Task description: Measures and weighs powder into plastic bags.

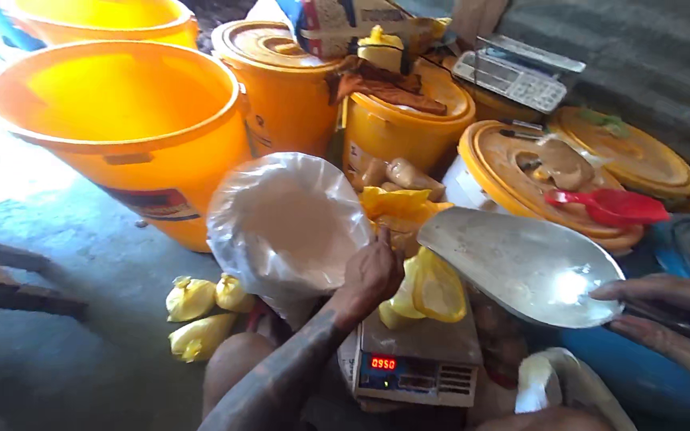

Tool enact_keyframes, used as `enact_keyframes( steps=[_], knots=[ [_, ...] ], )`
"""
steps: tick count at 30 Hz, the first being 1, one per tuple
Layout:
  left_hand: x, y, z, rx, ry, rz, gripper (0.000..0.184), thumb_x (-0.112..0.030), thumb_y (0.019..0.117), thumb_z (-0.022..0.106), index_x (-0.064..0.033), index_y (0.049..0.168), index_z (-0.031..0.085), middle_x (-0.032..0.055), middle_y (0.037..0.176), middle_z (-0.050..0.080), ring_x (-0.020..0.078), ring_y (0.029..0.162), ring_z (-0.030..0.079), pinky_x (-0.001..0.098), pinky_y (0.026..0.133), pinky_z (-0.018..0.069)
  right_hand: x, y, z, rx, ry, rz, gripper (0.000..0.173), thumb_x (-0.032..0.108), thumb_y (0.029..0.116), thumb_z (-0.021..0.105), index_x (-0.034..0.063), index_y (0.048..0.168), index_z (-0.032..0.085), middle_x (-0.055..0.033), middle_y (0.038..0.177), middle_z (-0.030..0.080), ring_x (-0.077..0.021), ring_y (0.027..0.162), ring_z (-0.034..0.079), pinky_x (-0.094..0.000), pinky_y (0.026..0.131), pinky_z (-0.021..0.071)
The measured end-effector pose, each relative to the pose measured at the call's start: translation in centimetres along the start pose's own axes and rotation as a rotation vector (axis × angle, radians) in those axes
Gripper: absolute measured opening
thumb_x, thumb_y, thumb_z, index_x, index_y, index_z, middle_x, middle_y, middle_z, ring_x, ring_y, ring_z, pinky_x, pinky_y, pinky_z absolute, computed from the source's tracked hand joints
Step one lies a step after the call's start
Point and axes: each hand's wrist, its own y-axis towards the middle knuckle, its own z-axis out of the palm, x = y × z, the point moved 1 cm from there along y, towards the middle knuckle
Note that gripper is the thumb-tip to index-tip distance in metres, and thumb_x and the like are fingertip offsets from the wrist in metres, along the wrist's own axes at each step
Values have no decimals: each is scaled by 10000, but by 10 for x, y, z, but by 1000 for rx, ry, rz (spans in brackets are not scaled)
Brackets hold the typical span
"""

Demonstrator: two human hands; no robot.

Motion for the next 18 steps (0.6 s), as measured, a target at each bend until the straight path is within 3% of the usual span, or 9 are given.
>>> enact_keyframes(
  steps=[3, 4, 6, 7, 9, 13, 14, 16, 18],
  knots=[
    [4, -8, -3, 115, 148, -86, 493, -342, 1069, 430, -47, 1463, 461, 225, 1279, 634, 413, 1122, 661, 609, 898, 528, 24, 78, 38, -54, -227, -101, 342, 467, 924, 672, 214, 1143, 743, 12, 1027, 726, -71, 848, 674, -327, 746, 582],
    [5, -12, -4, 142, 178, -89, 463, -309, 1047, 470, -30, 1414, 511, 231, 1253, 641, 421, 1112, 658, 613, 888, 523, 34, 106, 55, -45, -297, -124, 357, 522, 914, 658, 251, 1130, 743, 18, 1001, 726, -118, 828, 681, -410, 713, 576],
    [8, -20, -4, 223, 226, -86, 449, -330, 1025, 531, -34, 1360, 572, 230, 1263, 634, 421, 1146, 633, 614, 909, 502, 58, 162, 93, 81, -370, -85, 364, 534, 926, 690, 248, 1146, 742, -47, 1041, 738, -263, 917, 704, -583, 765, 552],
    [10, -24, -2, 264, 239, -77, 476, -346, 1020, 553, -24, 1369, 579, 238, 1290, 623, 425, 1176, 615, 621, 937, 485, 71, 190, 116, 162, -415, -40, 365, 534, 933, 693, 247, 1154, 738, -69, 1062, 741, -306, 969, 705, -621, 801, 539],
    [10, -35, 3, 342, 277, -38, 438, -321, 1019, 569, 28, 1280, 613, 255, 1278, 626, 430, 1180, 611, 616, 940, 482, 91, 240, 166, 316, -532, 0, 369, 510, 952, 679, 228, 1185, 725, -113, 1115, 731, -354, 1047, 691, -637, 853, 524],
    [5, -49, 6, 549, 349, 15, 326, -217, 997, 595, 69, 1145, 640, 275, 1190, 641, 451, 1094, 630, 624, 828, 511, 91, 317, 285, 559, -714, -12, 397, 350, 957, 676, 106, 1270, 663, -236, 1255, 658, -466, 1147, 635, -683, 898, 500],
    [5, -49, 8, 586, 360, 31, 308, -189, 1005, 577, 73, 1155, 635, 279, 1185, 640, 455, 1082, 631, 624, 821, 510, 84, 327, 316, 587, -697, 6, 406, 314, 937, 693, 76, 1265, 659, -254, 1268, 644, -485, 1156, 621, -696, 900, 491],
    [10, -47, 17, 599, 378, 69, 305, -124, 1010, 546, 96, 1205, 627, 301, 1209, 647, 474, 1100, 636, 643, 872, 494, 68, 340, 372, 615, -620, 20, 431, 368, 939, 697, 80, 1257, 664, -232, 1276, 652, -459, 1170, 625, -683, 927, 492],
    [17, -46, 28, 545, 372, 71, 294, -59, 1009, 517, 118, 1221, 619, 325, 1209, 642, 492, 1095, 635, 655, 878, 486, 63, 348, 405, 612, -552, 32, 424, 382, 953, 676, 87, 1258, 669, -212, 1285, 657, -434, 1182, 628, -657, 948, 494]
  ],
)
